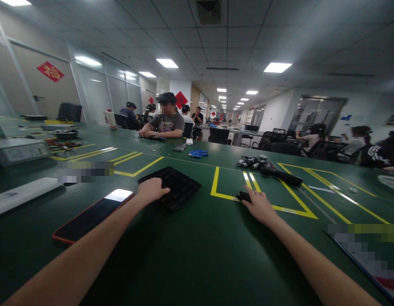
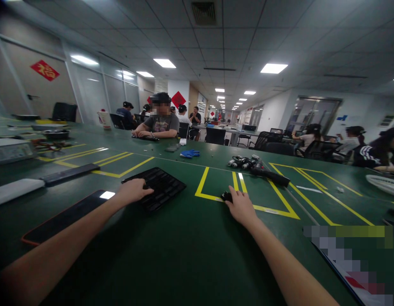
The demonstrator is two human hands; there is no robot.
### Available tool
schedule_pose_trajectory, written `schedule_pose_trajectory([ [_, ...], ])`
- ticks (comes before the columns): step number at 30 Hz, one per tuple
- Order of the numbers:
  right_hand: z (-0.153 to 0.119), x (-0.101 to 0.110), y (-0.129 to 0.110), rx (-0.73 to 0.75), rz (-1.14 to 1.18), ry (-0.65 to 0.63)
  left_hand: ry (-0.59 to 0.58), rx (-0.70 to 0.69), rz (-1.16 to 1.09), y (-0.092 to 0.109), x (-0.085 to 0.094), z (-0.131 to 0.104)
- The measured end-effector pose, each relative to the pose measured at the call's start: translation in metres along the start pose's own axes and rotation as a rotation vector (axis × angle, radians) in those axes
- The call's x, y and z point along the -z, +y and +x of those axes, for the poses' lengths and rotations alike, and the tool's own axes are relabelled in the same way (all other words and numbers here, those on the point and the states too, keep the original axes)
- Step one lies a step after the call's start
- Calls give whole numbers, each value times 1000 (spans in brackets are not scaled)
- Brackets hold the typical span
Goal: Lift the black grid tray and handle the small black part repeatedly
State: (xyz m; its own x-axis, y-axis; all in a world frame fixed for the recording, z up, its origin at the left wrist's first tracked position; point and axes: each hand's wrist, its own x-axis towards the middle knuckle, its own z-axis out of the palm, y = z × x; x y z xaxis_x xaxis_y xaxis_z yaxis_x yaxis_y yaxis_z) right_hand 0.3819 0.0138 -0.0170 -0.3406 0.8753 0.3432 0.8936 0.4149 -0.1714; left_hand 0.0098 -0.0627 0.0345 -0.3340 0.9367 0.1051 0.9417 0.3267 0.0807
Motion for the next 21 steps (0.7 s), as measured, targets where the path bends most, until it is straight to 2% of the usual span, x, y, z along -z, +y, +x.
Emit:
schedule_pose_trajectory([
  [3,-1,2,1,6,-50,6,-4,-11,13,3,5,0],
  [6,-6,10,-17,46,-71,144,159,-81,-40,20,14,-14],
  [8,-14,16,-39,116,-27,199,248,-189,-176,39,14,-31],
  [10,-27,18,-64,211,65,140,202,-345,-337,60,4,-52],
  [12,-42,17,-87,289,125,13,161,-563,-384,77,-14,-70],
  [15,-60,15,-108,369,156,-185,64,-684,-329,89,-39,-80],
  [18,-61,17,-108,412,160,-238,11,-664,-257,89,-46,-80],
  [21,-44,24,-88,384,96,-88,101,-723,-239,92,-35,-92],
])
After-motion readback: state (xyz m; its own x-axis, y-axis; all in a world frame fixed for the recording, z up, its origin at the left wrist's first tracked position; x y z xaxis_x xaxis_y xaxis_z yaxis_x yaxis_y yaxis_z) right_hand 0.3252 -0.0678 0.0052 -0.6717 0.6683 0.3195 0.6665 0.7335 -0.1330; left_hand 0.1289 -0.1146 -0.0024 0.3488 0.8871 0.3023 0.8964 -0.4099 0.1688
